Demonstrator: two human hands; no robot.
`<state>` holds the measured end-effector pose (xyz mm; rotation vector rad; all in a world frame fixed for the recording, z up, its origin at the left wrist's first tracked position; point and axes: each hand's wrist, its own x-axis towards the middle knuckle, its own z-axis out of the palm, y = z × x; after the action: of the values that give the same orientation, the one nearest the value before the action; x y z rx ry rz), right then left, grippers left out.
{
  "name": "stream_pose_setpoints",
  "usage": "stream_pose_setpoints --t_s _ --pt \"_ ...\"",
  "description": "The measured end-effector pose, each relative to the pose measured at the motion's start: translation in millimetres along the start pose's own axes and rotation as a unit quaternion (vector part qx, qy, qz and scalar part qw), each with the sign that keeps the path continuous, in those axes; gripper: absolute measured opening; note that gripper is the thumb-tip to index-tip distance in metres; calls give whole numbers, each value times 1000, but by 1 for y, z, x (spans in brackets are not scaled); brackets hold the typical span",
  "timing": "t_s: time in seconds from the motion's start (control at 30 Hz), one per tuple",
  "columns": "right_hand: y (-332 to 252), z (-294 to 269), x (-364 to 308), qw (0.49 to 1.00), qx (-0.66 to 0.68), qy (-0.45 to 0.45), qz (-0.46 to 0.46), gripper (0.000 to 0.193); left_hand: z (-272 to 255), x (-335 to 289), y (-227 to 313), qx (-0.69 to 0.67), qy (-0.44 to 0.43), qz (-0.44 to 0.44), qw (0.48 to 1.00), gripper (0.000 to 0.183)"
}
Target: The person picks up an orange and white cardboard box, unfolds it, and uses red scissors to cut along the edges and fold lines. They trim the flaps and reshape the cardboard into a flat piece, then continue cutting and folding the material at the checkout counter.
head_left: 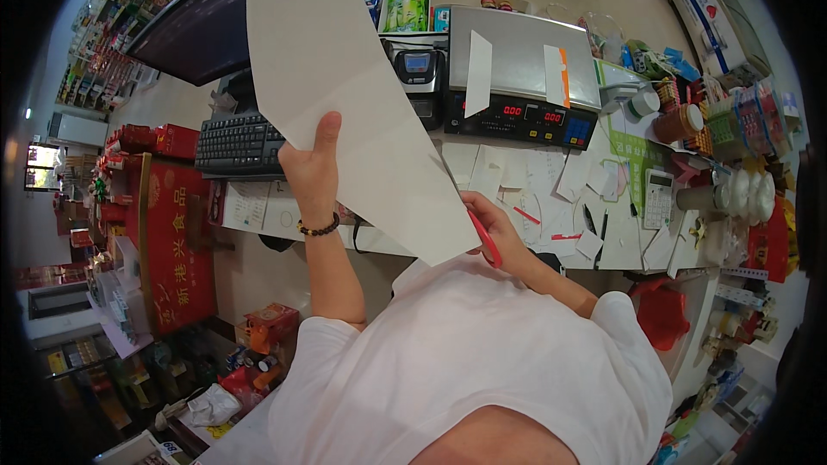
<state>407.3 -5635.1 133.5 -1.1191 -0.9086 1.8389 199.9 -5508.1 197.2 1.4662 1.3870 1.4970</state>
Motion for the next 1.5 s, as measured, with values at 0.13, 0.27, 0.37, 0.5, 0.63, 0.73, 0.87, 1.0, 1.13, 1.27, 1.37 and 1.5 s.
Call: stream_pose_setpoints --t_s 0.13,0.27,0.37,0.5,0.63,0.73,0.87,1.0,1.13,1.27,1.37,1.5 --pt "0 0 0 1000 -18 3 11 42 1 -1 1 -3 -2 -3 1000 44" --pt "2 -1 0 1000 -21 -7 -4 42 0 0 1 5 -3 -3 1000 45" --pt "6 -3 1 1000 -18 -12 -17 42 -1 1 1 13 -5 -6 1000 45" --pt "4 -4 0 999 -25 -19 -18 48 -1 0 -2 16 12 7 1000 46" --pt "-1 -3 -4 999 -6 -29 -15 63 -3 2 -3 14 19 15 1000 46" --pt "-3 -1 -2 1000 14 -19 -19 67 -3 3 -2 12 9 13 1000 46" --pt "3 -2 0 999 38 -11 -12 68 -1 0 2 5 9 25 1000 47" --pt "5 -3 0 999 40 -10 -33 67 0 -2 4 -12 9 19 1000 46" --pt "10 -5 0 998 48 -13 -39 66 1 -3 3 -3 18 -4 1000 46" --pt "10 -4 -1 999 38 5 -25 65 0 -3 3 -9 11 -3 1000 47" --pt "8 -3 -2 999 32 5 -24 65 -1 -3 4 -10 11 -4 1000 47" --pt "6 -1 -3 999 36 5 -19 64 0 -3 3 -12 13 -2 1000 47"
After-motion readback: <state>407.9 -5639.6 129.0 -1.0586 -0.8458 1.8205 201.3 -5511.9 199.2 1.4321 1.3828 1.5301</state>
